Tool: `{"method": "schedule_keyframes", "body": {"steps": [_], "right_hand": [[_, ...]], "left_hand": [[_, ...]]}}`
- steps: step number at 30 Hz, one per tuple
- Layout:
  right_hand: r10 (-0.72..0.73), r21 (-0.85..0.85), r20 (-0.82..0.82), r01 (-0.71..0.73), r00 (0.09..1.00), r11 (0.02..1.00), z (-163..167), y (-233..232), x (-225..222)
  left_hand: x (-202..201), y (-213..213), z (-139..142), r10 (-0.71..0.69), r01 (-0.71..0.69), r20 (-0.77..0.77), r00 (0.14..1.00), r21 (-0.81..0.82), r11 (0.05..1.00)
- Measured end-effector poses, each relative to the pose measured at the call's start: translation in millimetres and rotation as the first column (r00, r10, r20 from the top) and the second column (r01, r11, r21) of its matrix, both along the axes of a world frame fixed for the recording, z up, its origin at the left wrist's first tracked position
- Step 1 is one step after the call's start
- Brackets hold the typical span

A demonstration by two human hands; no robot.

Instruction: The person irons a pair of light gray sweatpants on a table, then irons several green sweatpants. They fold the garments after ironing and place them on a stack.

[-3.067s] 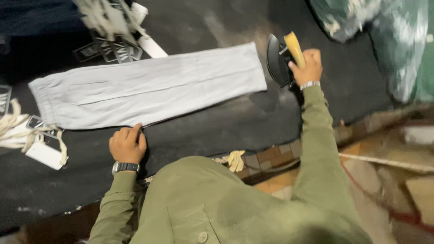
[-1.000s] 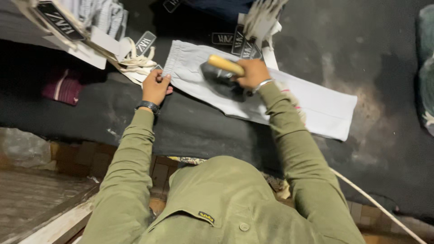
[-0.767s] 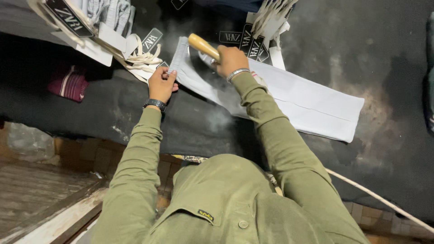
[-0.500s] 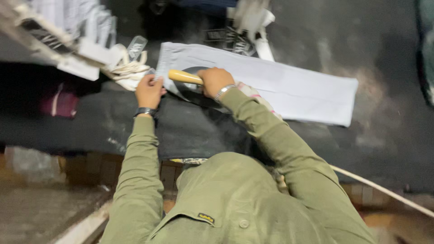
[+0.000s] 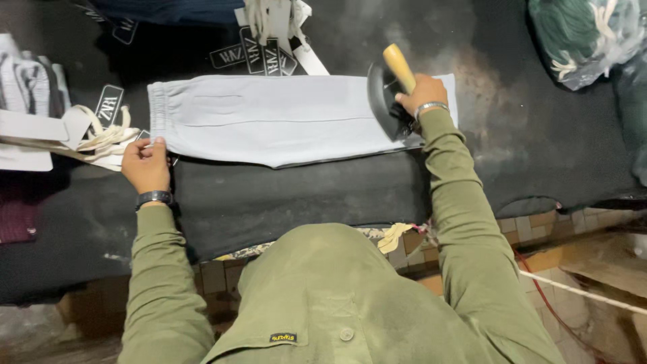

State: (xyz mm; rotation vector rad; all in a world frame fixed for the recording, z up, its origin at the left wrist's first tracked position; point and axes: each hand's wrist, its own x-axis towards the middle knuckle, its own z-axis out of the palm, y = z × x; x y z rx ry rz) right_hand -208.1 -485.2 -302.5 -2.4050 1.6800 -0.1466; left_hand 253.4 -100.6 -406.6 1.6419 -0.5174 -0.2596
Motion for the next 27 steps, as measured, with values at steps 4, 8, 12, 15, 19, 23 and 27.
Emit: {"method": "schedule_keyframes", "body": {"steps": [4, 8, 12, 15, 19, 23, 27], "right_hand": [[0.402, 0.176, 0.000, -0.396, 0.916, 0.901, 10, 32, -4], [0.613, 0.274, -0.066, -0.576, 0.787, 0.770, 17, 89, 44], [0.699, 0.243, -0.082, -0.666, 0.710, 0.705, 33, 130, 106], [0.718, 0.281, -0.123, -0.670, 0.685, 0.687, 40, 148, 139], [0.651, 0.254, -0.087, -0.615, 0.754, 0.746, 29, 156, 149], [0.528, 0.189, -0.079, -0.507, 0.846, 0.841, 6, 135, 113], [0.256, 0.009, -0.024, -0.256, 0.966, 0.967, -3, 79, 22]], "left_hand": [[-2, -1, 3, 0.022, -0.024, 0.065, 0.998, 0.030, 0.999], [-2, -1, 3, 0.022, -0.024, 0.036, 0.999, 0.039, 0.999], [-3, -3, 4, 0.094, -0.102, 0.100, 0.991, 0.087, 0.991], [-5, -4, 6, 0.131, -0.181, 0.280, 0.951, 0.160, 0.971], [-8, -4, 9, 0.150, -0.224, 0.340, 0.928, 0.190, 0.956], [-7, 0, 6, 0.131, -0.215, 0.424, 0.896, 0.156, 0.964], [-5, 10, 1, 0.160, -0.252, 0.514, 0.842, 0.113, 0.961]]}}
